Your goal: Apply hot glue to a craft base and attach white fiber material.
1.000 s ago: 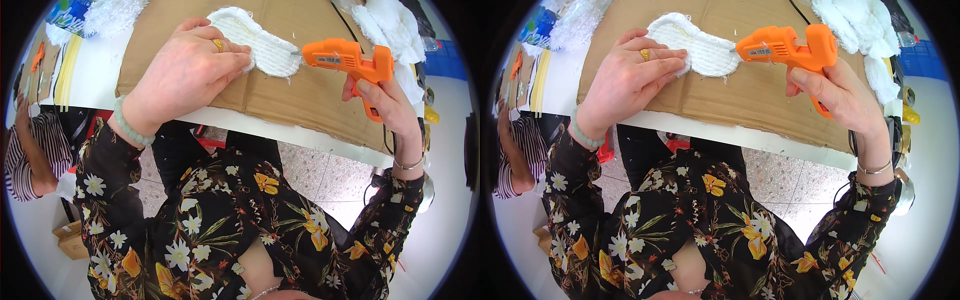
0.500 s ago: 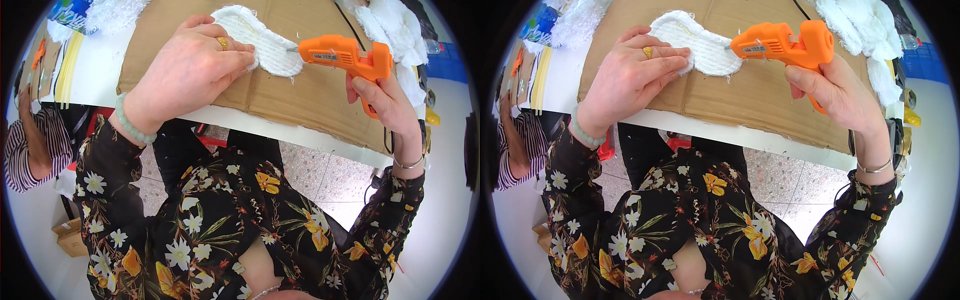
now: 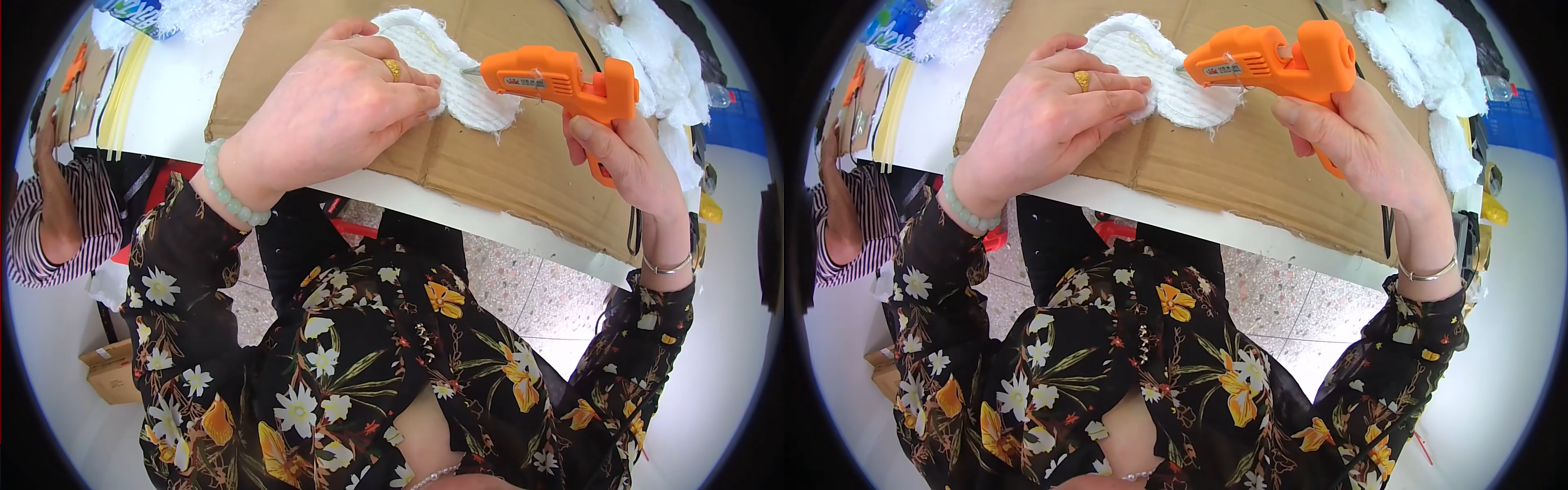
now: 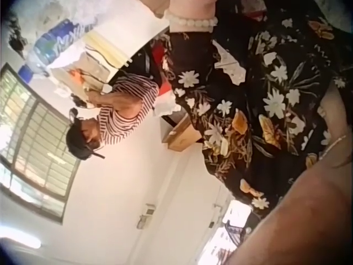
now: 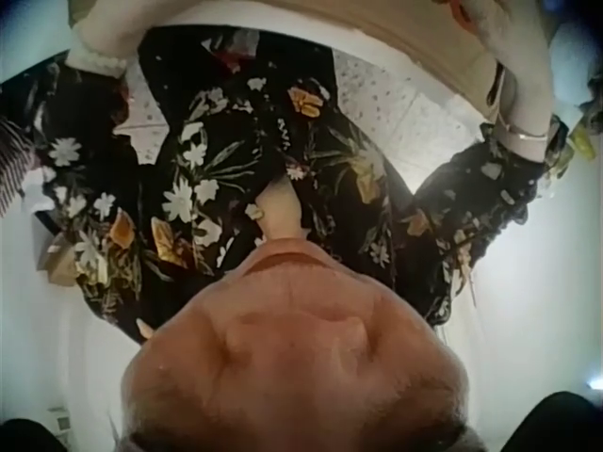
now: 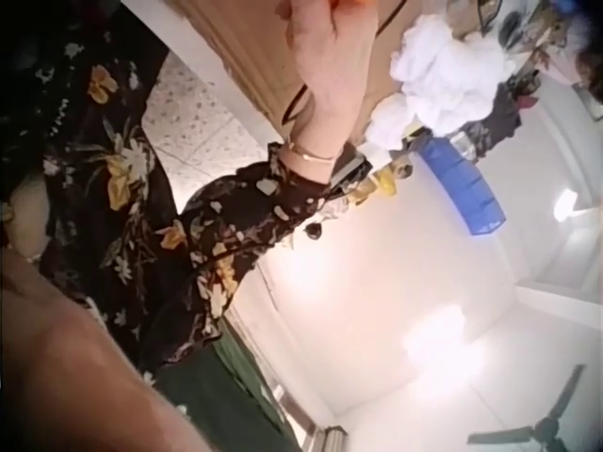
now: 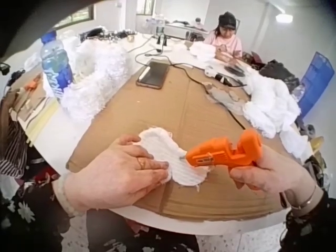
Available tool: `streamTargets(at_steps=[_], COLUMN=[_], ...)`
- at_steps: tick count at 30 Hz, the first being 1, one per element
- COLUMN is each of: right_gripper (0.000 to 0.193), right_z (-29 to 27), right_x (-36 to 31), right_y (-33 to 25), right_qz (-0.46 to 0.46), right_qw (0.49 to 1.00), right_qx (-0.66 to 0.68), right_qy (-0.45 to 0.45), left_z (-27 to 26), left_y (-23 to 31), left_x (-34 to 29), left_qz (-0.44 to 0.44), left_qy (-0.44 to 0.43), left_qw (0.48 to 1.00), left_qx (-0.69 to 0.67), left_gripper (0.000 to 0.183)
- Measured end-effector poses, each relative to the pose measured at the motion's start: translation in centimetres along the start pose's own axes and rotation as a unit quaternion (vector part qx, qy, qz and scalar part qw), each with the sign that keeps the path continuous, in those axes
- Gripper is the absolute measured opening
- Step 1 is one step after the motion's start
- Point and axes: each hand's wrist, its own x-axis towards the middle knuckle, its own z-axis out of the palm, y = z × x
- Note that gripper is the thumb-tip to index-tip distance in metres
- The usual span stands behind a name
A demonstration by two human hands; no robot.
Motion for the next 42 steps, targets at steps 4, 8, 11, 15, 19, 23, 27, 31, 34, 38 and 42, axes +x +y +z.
streamTargets(at_steps=[4,8,11,15,19,23,27,31,34,38,42], right_gripper=[0.025,0.024,0.024,0.024,0.026,0.031,0.033,0.032,0.031,0.032,0.036], right_z=[0.3,0.3,0.1,0.2,0.4,0.7,0.3,0.5,1.1,2.1,3.0], right_x=[0.1,0.5,0.8,1.3,1.1,1.5,1.0,0.6,0.7,0.8,0.9], right_y=[-0.2,-0.2,-0.4,-0.7,-0.8,-0.3,2.2,3.2,4.0,5.1,4.5], right_qz=[-0.005,-0.020,-0.014,-0.035,-0.058,-0.127,-0.102,-0.063,-0.111,-0.130,-0.189], right_qw=[1.000,1.000,1.000,0.999,0.998,0.965,0.968,0.973,0.963,0.948,0.912], right_qx=[0.013,0.012,0.004,0.000,0.025,0.189,0.145,0.042,0.086,0.174,0.258], right_qy=[0.012,0.003,-0.005,-0.011,0.027,0.127,0.175,0.217,0.230,0.232,0.258], left_z=[-0.1,-0.4,0.2,-0.1,-0.2,-0.6,-0.8,-1.4,-2.1,-1.6,-0.9], left_y=[0.1,0.5,0.4,0.3,0.6,0.7,0.5,-0.1,-0.5,-2.0,-4.3], left_x=[0.3,0.3,0.4,0.2,0.9,0.7,1.1,2.0,2.9,3.9,5.2], left_qz=[-0.007,-0.018,-0.005,-0.001,-0.001,-0.017,-0.019,-0.057,-0.102,-0.116,-0.091], left_qy=[-0.041,-0.036,0.003,0.001,-0.011,-0.022,-0.021,-0.024,-0.024,-0.021,-0.023], left_qw=[0.999,0.999,1.000,1.000,1.000,0.999,0.999,0.996,0.986,0.977,0.985], left_qx=[-0.017,-0.019,-0.015,-0.020,-0.018,-0.033,-0.038,-0.069,-0.129,-0.175,-0.145], left_gripper=[0.018,0.016,0.013,0.014,0.014,0.021,0.028,0.034,0.033,0.030,0.030])
